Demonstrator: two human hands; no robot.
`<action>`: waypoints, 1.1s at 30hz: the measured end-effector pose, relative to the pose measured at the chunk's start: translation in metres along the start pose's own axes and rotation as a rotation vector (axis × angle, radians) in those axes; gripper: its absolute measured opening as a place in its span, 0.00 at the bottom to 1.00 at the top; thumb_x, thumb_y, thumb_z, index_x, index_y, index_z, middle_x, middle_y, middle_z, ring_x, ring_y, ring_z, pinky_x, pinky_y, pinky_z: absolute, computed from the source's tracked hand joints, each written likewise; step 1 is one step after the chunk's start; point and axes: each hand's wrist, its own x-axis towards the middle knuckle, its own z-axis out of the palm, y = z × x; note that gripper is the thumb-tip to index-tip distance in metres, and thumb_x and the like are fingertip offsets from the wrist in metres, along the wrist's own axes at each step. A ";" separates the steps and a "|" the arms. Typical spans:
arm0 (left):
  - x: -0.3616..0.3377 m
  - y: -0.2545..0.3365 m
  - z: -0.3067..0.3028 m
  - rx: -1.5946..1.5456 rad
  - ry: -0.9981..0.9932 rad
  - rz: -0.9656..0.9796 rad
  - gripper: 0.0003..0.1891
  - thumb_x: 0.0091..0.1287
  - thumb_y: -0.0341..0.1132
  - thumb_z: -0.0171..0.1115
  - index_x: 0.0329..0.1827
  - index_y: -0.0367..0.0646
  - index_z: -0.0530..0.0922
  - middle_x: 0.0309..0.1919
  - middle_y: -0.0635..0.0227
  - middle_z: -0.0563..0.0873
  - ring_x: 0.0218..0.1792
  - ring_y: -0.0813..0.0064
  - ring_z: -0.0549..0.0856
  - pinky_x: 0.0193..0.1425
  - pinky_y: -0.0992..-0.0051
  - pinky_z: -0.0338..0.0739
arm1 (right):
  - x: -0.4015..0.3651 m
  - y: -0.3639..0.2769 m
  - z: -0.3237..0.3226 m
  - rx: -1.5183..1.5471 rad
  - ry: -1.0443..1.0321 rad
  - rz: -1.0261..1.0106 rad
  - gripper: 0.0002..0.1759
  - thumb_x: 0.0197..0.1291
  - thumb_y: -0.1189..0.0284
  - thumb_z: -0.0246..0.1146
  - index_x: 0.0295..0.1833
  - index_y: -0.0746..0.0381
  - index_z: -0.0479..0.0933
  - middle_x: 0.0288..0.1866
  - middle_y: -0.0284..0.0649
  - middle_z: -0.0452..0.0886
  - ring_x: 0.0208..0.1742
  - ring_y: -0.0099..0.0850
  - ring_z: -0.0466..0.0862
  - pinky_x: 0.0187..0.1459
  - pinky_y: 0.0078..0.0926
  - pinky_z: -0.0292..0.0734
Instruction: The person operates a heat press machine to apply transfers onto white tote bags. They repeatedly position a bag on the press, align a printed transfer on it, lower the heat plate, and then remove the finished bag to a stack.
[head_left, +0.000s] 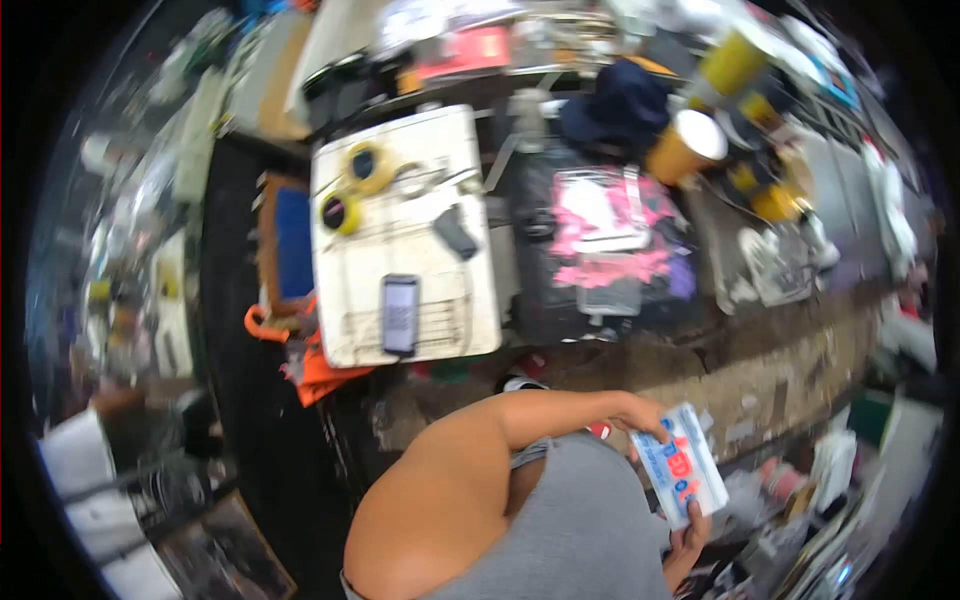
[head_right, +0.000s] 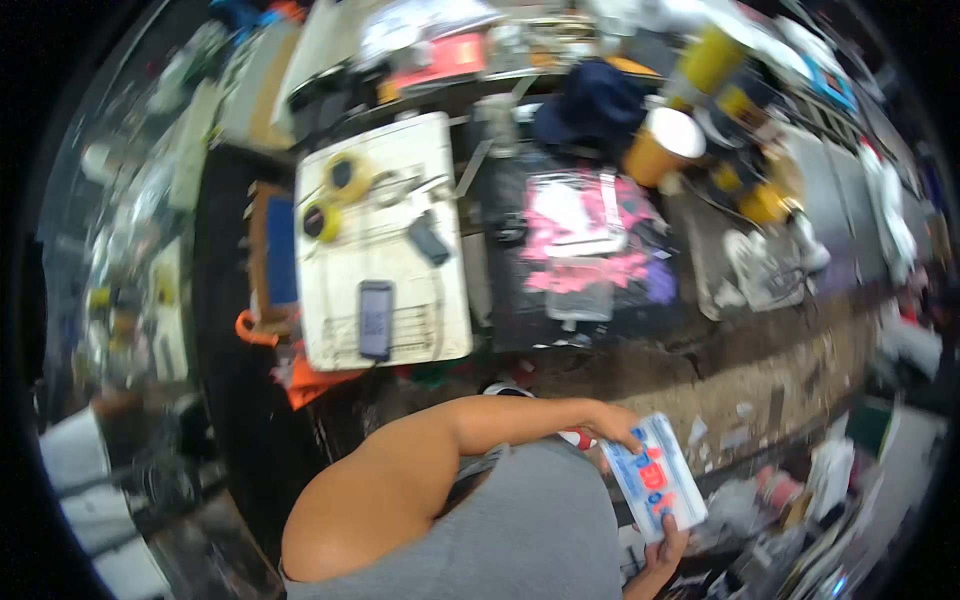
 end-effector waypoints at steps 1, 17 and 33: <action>0.003 0.005 0.008 -0.026 -0.008 0.063 0.20 0.69 0.35 0.62 0.59 0.32 0.73 0.45 0.52 0.86 0.37 0.62 0.90 0.32 0.62 0.90 | 0.005 0.001 -0.004 0.007 0.034 -0.027 0.34 0.58 0.68 0.68 0.65 0.73 0.65 0.54 0.53 0.80 0.45 0.43 0.86 0.32 0.40 0.90; 0.364 -0.017 0.159 0.471 -0.073 -0.488 0.28 0.75 0.47 0.55 0.74 0.46 0.63 0.59 0.61 0.81 0.51 0.60 0.86 0.49 0.58 0.84 | -0.110 0.102 -0.330 0.659 0.642 -0.339 0.25 0.59 0.75 0.65 0.62 0.69 0.72 0.50 0.49 0.83 0.44 0.43 0.87 0.31 0.42 0.87; 0.557 0.000 -0.036 1.032 0.651 -0.736 0.23 0.67 0.41 0.60 0.65 0.49 0.72 0.50 0.63 0.83 0.50 0.59 0.84 0.39 0.56 0.85 | -0.059 -0.015 -0.582 0.852 0.903 -0.698 0.27 0.59 0.72 0.65 0.64 0.65 0.70 0.52 0.46 0.82 0.46 0.41 0.86 0.30 0.40 0.85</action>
